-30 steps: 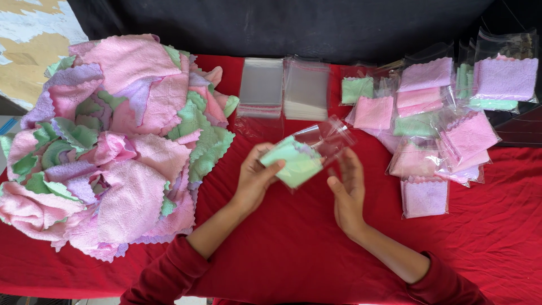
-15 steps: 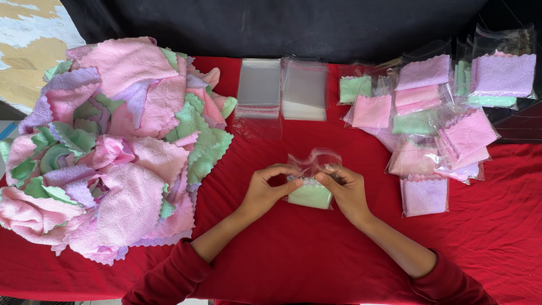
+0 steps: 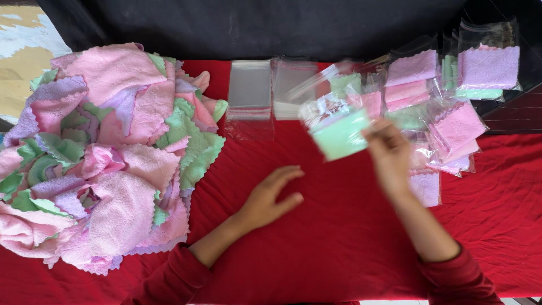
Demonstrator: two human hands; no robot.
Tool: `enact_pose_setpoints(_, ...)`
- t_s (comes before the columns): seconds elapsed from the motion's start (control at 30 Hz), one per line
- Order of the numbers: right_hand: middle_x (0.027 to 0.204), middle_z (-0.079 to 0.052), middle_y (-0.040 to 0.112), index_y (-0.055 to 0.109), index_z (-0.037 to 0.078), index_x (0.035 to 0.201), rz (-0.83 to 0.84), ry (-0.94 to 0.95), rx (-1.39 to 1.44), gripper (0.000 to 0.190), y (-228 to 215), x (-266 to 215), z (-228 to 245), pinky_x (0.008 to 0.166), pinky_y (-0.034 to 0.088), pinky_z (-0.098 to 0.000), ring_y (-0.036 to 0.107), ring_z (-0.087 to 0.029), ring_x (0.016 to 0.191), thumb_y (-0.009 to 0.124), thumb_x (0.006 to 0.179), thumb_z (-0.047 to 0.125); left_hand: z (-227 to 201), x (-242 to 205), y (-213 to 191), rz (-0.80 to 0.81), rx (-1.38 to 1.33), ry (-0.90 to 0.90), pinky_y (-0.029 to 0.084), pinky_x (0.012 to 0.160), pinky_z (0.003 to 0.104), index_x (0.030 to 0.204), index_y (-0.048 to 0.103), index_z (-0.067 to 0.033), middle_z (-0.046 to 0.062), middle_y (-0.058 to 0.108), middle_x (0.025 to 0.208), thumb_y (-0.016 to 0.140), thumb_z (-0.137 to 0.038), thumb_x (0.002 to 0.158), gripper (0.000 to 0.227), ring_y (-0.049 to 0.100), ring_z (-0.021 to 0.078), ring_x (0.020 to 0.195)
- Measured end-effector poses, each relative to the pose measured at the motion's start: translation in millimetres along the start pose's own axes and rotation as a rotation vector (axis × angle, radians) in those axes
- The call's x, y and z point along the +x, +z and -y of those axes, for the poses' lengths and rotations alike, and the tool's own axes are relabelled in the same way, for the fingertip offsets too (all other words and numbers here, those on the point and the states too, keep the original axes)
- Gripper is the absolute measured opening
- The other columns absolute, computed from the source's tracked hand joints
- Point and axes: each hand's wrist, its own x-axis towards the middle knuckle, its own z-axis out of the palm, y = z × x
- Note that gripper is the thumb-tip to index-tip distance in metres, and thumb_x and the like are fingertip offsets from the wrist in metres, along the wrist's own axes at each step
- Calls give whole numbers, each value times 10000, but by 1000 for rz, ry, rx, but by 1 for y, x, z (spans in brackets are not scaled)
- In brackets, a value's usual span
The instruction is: The person folds several small pink and green cloths by hand on a red surface and places them into clear plastic bags.
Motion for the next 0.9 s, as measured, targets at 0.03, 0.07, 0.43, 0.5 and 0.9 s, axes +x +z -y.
enact_pose_setpoints(0.03, 946, -105, 640, 683, 29, 1087, 2, 1, -2, 146, -13, 12, 1, 865, 505, -376, 581, -188, 911, 743, 992, 123, 1, -2, 5, -1, -2, -2, 442, 1068, 579, 1412, 540, -69, 237, 538, 1406, 669, -238, 956, 504, 507, 452, 1328)
enact_pose_setpoints(0.07, 1046, -79, 631, 621, 64, 1159, -32, -155, -46, 168, -26, 26, 3, 873, 526, -321, 602, -180, 980, 717, 1024, 32, 2, -3, 10, 138, 223, 28, 271, 1142, 573, 1473, 460, -92, 200, 404, 1521, 598, -379, 963, 601, 357, 400, 1427)
enact_pose_setpoints(0.43, 982, -149, 727, 653, 37, 1092, 361, 351, -849, 206, -63, 61, 9, 544, 422, -401, 507, -247, 525, 687, 1017, 226, 23, -11, 25, 357, 600, 45, 41, 1211, 557, 1555, 327, -82, 221, 168, 1649, 463, -578, 983, 770, 118, 389, 1528)
enact_pose_setpoints(0.5, 1244, -152, 691, 678, 129, 1210, 336, 223, -1286, 333, -57, 62, -12, 819, 536, -584, 672, -422, 1082, 632, 985, 370, 24, -12, 26, 346, 606, 61, 47, 1215, 551, 1558, 325, -85, 215, 182, 1648, 434, -592, 986, 772, 127, 383, 1529)
enact_pose_setpoints(0.9, 1330, -94, 646, 741, 162, 1236, 196, -689, -1283, 351, -43, 42, -59, 1077, 485, -497, 646, -315, 1216, 762, 890, 218, 8, -8, 18, 453, 534, -69, 4, 1209, 636, 1569, 308, -87, 263, 211, 1620, 454, -568, 992, 766, 125, 443, 1530)
